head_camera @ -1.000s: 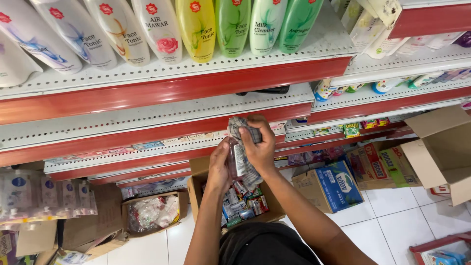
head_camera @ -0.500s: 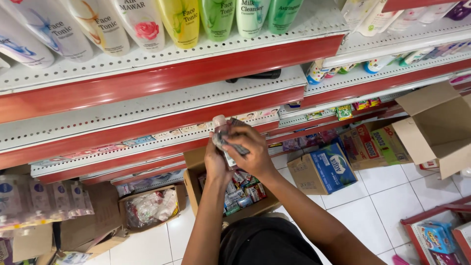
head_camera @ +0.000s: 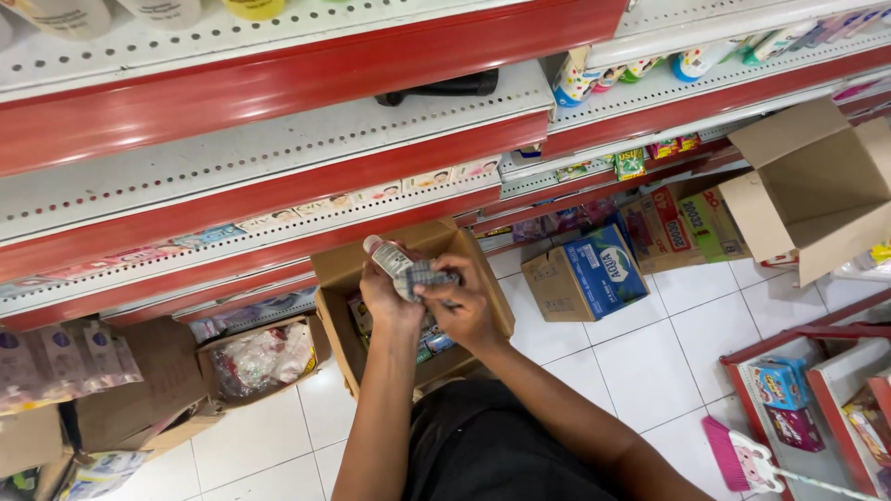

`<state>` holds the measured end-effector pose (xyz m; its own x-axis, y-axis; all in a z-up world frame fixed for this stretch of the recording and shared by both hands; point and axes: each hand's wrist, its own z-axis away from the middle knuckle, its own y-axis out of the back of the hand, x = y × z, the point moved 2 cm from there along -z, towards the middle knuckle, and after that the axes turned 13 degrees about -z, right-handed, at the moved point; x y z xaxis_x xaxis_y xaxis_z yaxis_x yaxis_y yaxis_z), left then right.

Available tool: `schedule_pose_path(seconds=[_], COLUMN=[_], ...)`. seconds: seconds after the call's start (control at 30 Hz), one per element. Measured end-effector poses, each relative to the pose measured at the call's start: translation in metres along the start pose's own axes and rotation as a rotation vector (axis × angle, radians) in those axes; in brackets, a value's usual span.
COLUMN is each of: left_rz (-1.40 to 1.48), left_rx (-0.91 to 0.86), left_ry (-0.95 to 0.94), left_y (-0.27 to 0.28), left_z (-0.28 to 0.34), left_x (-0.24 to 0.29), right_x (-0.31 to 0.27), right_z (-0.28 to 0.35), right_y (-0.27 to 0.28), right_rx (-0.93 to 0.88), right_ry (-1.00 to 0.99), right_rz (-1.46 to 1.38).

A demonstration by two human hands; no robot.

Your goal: The person takes bottles of face toner and cleanser from a cardboard box, wipes each bottle with a cloth, and places them on a store shelf. The person repeats this process for several bottles, arranging them in a row on the shelf.

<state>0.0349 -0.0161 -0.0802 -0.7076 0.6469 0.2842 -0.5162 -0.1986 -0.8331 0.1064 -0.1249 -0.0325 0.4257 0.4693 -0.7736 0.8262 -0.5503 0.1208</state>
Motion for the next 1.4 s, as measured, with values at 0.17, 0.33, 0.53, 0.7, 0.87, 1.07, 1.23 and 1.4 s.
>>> schedule_pose_path(seconds=[0.17, 0.33, 0.53, 0.7, 0.87, 1.07, 1.23, 1.4], left_rz=[0.023, 0.009, -0.016, -0.092, -0.132, -0.163, -0.158, -0.204], left_rx=[0.097, 0.062, -0.037, 0.036, -0.032, -0.061, -0.145, -0.28], left_ry=[-0.049, -0.145, -0.139, -0.112, 0.0, 0.029, -0.046, -0.085], left_y=[-0.016, -0.024, 0.035, 0.042, 0.033, 0.027, -0.015, -0.055], left_z=[0.021, 0.036, 0.033, 0.036, 0.03, 0.038, 0.049, 0.057], left_x=[0.005, 0.031, 0.023, 0.0, -0.03, -0.048, -0.013, 0.024], right_x=[0.015, 0.057, 0.088, 0.077, 0.109, 0.194, 0.001, -0.03], right_z=[-0.01, -0.014, 0.015, 0.011, 0.013, 0.082, -0.099, -0.232], right_y=[0.018, 0.052, 0.093, 0.114, 0.128, 0.146, 0.079, 0.057], right_rx=[-0.135, -0.174, -0.528, -0.629, -1.061, -1.045, -0.7, -0.343], right_ry=[0.073, -0.181, -0.455, -0.463, -0.821, -0.511, -0.527, 0.207], right_rz=[0.007, -0.051, 0.057, -0.013, 0.736, 0.748, 0.222, 0.475])
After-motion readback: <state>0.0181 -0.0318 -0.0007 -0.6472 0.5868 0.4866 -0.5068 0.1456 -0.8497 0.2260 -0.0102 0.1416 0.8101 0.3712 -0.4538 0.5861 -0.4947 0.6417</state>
